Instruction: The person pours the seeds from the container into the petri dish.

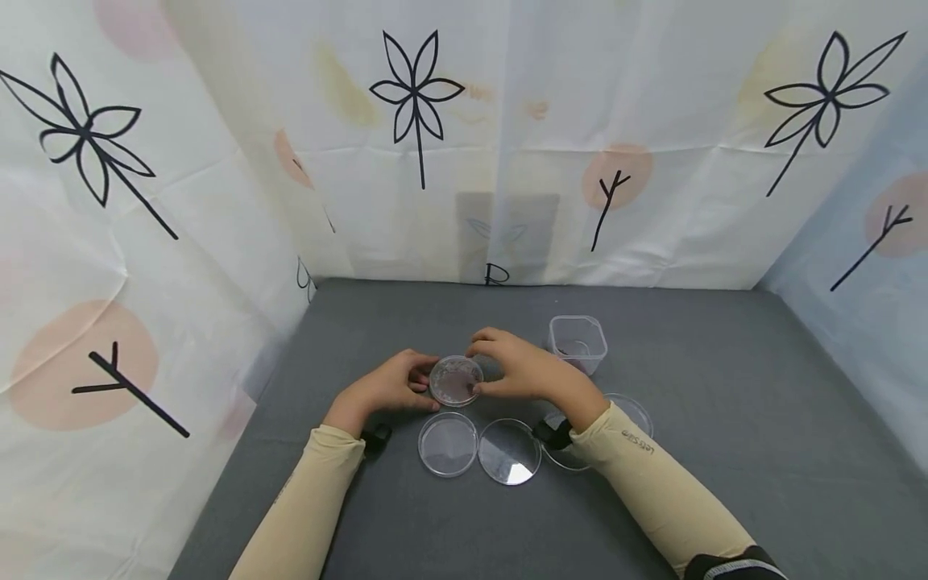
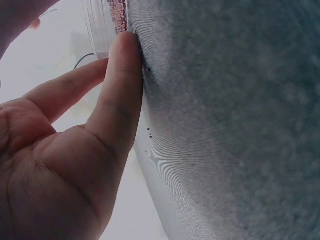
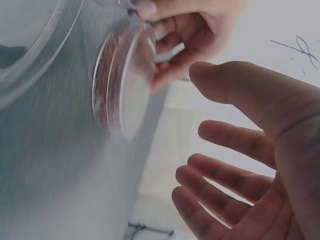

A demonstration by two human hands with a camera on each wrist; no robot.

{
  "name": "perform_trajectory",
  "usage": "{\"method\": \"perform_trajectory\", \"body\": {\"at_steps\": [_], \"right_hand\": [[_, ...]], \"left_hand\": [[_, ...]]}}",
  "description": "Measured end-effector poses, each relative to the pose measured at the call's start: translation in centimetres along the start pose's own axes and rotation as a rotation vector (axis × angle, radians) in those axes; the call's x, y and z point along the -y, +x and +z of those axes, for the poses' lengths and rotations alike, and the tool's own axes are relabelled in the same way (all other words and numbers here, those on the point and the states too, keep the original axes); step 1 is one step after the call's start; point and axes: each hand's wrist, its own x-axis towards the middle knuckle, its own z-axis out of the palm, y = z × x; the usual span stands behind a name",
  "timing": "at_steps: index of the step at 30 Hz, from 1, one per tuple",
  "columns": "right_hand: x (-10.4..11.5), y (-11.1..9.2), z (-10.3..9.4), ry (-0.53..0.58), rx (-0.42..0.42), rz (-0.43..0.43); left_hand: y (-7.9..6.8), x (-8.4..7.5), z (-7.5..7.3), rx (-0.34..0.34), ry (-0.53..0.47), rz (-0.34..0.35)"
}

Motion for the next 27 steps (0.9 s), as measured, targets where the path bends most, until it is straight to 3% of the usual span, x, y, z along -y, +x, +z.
{"method": "perform_trajectory", "body": {"at_steps": [6,13,21,27], "right_hand": [[-1.6,-4.2,-2.2,-0.029,-0.138,0.041],[-4.1,-8.4,-4.6,-0.055,-0.258,0.178],[-6.7,-11.4,-4.3,-0.039,-0.220,0.308],[-7.8,-12.4,-3.6,0.003,-0.202,0.317]], "left_hand": [[-0.2,-0.4,0.0,-0.033,0.023,-0.001],[-1.4,-1.1,-0.1,-0.060,0.101,-0.061],[-3.3,-1.6,0.2,-0.042,0.175,-0.010],[-4.6,-2.0,0.8,-0.019,0.183,0.016]]}}
